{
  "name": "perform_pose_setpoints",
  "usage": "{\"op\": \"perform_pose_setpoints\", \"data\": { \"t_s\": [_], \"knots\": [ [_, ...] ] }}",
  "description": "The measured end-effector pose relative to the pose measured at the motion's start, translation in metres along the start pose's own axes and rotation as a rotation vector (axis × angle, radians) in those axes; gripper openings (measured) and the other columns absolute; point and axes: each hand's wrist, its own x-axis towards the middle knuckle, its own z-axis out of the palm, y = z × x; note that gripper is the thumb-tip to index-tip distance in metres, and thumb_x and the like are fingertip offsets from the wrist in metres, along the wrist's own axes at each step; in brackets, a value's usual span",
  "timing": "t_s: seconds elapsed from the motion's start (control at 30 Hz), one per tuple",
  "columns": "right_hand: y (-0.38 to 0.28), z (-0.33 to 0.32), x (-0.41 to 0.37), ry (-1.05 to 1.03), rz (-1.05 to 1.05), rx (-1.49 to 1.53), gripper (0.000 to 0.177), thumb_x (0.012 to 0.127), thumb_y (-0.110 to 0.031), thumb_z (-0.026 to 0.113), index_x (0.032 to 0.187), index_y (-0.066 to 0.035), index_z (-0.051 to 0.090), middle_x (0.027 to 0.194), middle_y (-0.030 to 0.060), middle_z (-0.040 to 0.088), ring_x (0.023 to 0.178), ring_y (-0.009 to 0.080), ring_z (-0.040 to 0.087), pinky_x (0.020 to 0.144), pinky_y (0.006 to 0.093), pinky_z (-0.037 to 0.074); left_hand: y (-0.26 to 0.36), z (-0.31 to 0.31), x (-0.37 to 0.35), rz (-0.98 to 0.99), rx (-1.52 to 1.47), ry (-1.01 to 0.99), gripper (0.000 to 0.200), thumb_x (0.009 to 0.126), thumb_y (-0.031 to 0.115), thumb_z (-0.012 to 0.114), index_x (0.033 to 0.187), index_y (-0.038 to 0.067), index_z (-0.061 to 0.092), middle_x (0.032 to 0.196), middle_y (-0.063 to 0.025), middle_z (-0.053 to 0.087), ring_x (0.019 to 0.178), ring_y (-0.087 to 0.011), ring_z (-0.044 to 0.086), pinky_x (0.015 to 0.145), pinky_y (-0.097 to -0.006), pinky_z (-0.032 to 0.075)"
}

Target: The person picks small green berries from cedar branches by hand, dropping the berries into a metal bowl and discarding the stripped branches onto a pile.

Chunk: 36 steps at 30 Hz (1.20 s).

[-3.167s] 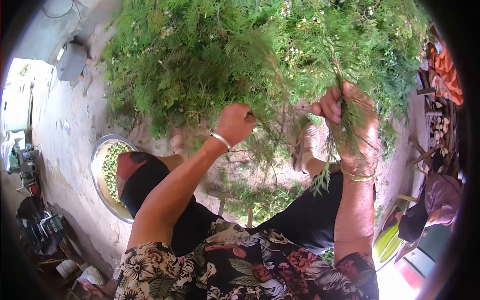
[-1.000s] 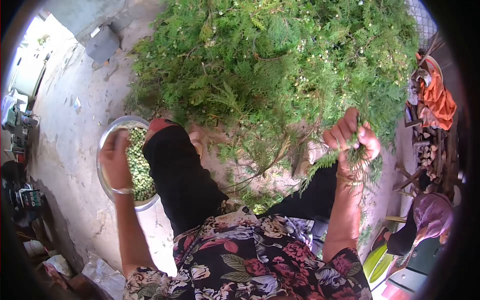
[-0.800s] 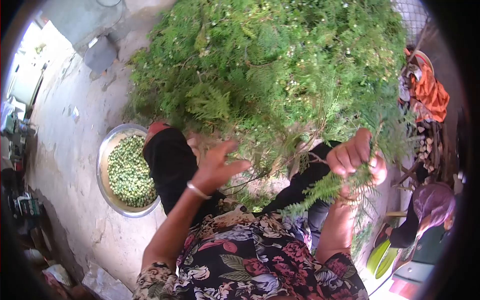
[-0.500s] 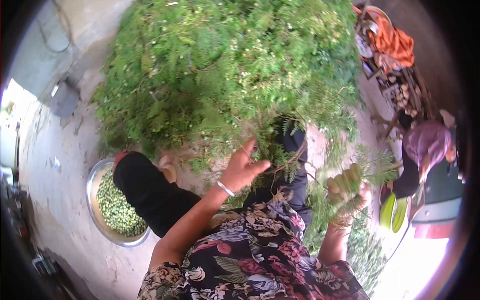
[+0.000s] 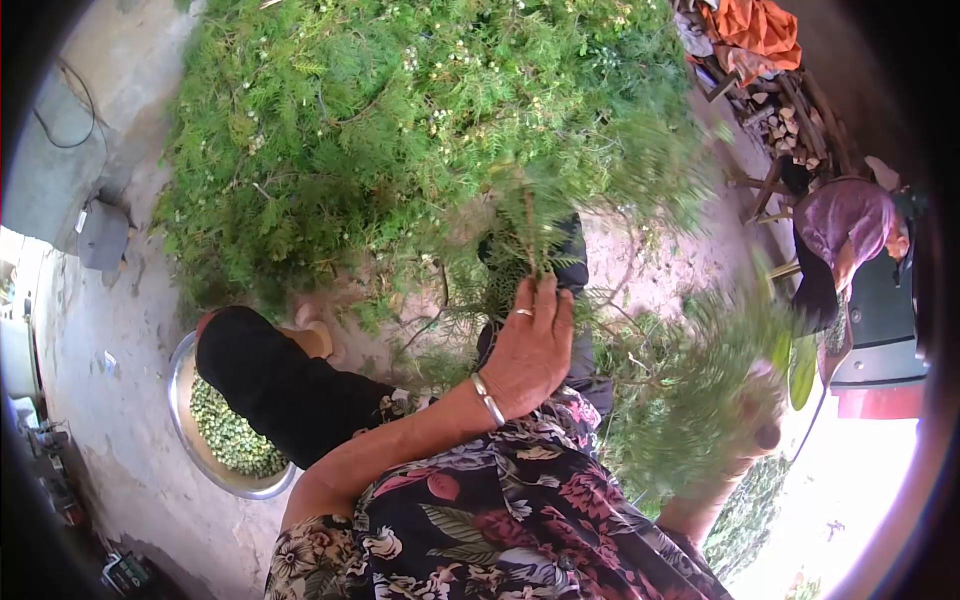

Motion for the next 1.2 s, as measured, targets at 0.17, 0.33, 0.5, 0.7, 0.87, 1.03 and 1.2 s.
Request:
{"op": "perform_pose_setpoints", "data": {
  "t_s": [0.17,0.33,0.5,0.7,0.87,1.03,1.2],
  "knots": [
    [-0.036,0.034,0.058,0.373,-0.28,-0.452,0.062,0.09,-0.03,0.051,0.135,0.007,0.03,0.137,0.0253,0.034,0.12,0.0355,0.042,0.096,0.0484,0.039,0.01,0.004,0.0,0.121,0.236,-0.148,0.046,0.08,0.013,0.049,0.119,-0.01,0.048,0.123,-0.0319,0.043,0.119,-0.0465,0.038,0.096,-0.049,0.037],
    [-0.041,0.081,0.08,0.323,-0.385,-0.418,0.045,0.083,-0.018,0.061,0.117,0.008,0.05,0.114,0.0222,0.054,0.104,0.0305,0.055,0.081,0.0414,0.049,0.012,0.004,0.002,0.163,0.349,-0.159,0.043,0.085,0.015,0.045,0.12,-0.009,0.049,0.125,-0.0285,0.044,0.123,-0.0468,0.034,0.094,-0.0501,0.037],
    [0.051,0.113,0.101,0.28,0.113,-1.029,0.016,0.081,-0.002,0.06,0.097,0.003,0.061,0.081,0.0137,0.067,0.071,0.0185,0.067,0.064,0.0276,0.052,0.011,-0.002,0.002,0.215,0.227,-0.165,0.044,0.084,0.015,0.047,0.122,-0.007,0.048,0.127,-0.0276,0.041,0.125,-0.0469,0.03,0.095,-0.055,0.035],
    [0.117,0.078,0.094,0.37,0.403,-0.93,0.023,0.08,-0.017,0.067,0.074,0.004,0.061,0.059,0.0091,0.06,0.052,0.0134,0.055,0.049,0.0283,0.043,0.001,-0.022,-0.005,0.229,0.059,-0.242,0.044,0.079,0.012,0.054,0.118,-0.007,0.049,0.122,-0.0241,0.044,0.119,-0.0458,0.035,0.097,-0.051,0.037],
    [0.119,0.093,0.106,0.635,0.463,-0.32,0.032,0.081,-0.026,0.07,0.066,-0.001,0.059,0.057,0.0011,0.054,0.054,0.0079,0.05,0.046,0.0233,0.038,-0.009,-0.03,-0.006,0.291,-0.066,-0.327,0.054,0.069,0.014,0.066,0.118,-0.005,0.051,0.122,-0.0199,0.047,0.121,-0.0461,0.034,0.099,-0.0505,0.035],
    [0.118,0.089,0.128,0.611,0.427,-0.686,0.037,0.078,-0.028,0.073,0.059,-0.001,0.055,0.054,-0.0008,0.049,0.052,0.0081,0.041,0.045,0.0272,0.032,-0.009,-0.026,-0.003,0.34,-0.078,-0.352,0.057,0.066,0.018,0.07,0.117,-0.004,0.053,0.123,-0.0187,0.046,0.126,-0.0442,0.031,0.102,-0.0488,0.033],
    [0.153,0.077,0.142,0.618,0.446,-0.303,0.024,0.074,-0.014,0.071,0.061,0.002,0.058,0.059,0.0055,0.058,0.051,0.012,0.05,0.049,0.0287,0.04,-0.01,-0.022,-0.004,0.337,-0.094,-0.347,0.057,0.066,0.018,0.071,0.116,-0.002,0.053,0.123,-0.0177,0.046,0.127,-0.0441,0.03,0.103,-0.0484,0.032]
  ]
}}
